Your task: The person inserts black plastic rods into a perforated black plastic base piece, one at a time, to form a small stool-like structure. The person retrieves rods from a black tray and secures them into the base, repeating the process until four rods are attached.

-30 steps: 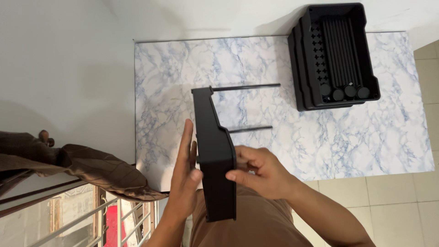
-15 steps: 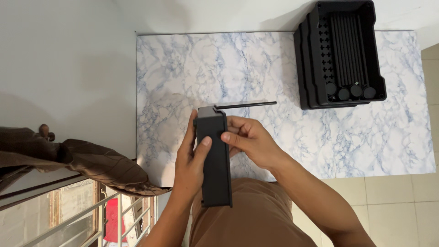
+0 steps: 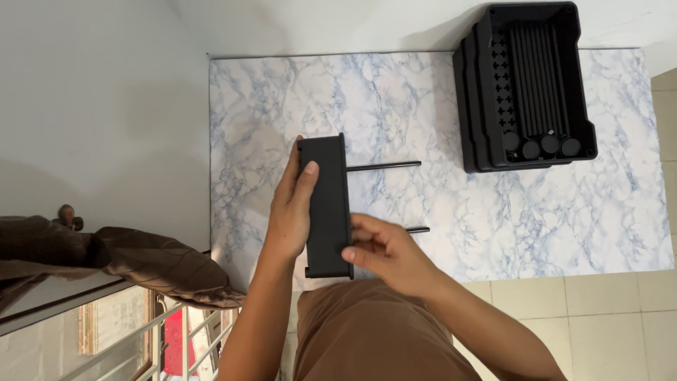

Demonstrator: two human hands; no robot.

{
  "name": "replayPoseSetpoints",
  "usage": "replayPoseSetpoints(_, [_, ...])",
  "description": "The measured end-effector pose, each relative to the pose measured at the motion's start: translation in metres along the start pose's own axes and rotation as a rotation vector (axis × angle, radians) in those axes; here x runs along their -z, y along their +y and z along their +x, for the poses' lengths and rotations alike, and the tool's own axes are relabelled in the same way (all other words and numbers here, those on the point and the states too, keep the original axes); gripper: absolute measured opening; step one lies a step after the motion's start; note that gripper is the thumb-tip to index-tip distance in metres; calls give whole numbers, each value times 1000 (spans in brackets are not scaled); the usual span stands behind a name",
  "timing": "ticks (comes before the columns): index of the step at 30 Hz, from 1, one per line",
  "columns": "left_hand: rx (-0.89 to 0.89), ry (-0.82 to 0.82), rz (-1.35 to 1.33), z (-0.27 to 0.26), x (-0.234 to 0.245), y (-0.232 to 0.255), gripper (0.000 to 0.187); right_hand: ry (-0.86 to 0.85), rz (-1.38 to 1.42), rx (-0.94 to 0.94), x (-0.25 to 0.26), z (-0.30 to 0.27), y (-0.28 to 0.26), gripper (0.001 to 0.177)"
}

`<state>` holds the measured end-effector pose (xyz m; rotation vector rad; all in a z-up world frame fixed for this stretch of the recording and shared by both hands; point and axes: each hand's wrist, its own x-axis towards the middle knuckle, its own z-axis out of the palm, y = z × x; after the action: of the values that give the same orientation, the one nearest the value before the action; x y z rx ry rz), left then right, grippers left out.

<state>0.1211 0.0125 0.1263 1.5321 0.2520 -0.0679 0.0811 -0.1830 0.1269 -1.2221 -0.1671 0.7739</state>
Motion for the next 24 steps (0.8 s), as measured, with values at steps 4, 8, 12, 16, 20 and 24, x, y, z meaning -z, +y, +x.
replayPoseSetpoints(4, [66,27,-29,5,3,-1,72,13,-167,-7,2,-12,7,53])
replayPoseSetpoints(8, [93,20,-75,4,6,-4,71,0,-118,-4,2,-18,14,48])
replayPoseSetpoints(12, [1,11,-58,-5,14,1,69,-1,-83,15,1,-17,15,47])
replayPoseSetpoints(16, [-64,0,17,-28,22,7,72,-39,-159,80,2,-22,15,45])
replayPoseSetpoints(20, [-94,-9,73,-47,26,13,76,-51,-143,51,-1,-24,18,45])
replayPoseSetpoints(24, [2,47,95,-62,28,17,79,-77,-106,12,-3,-28,23,45])
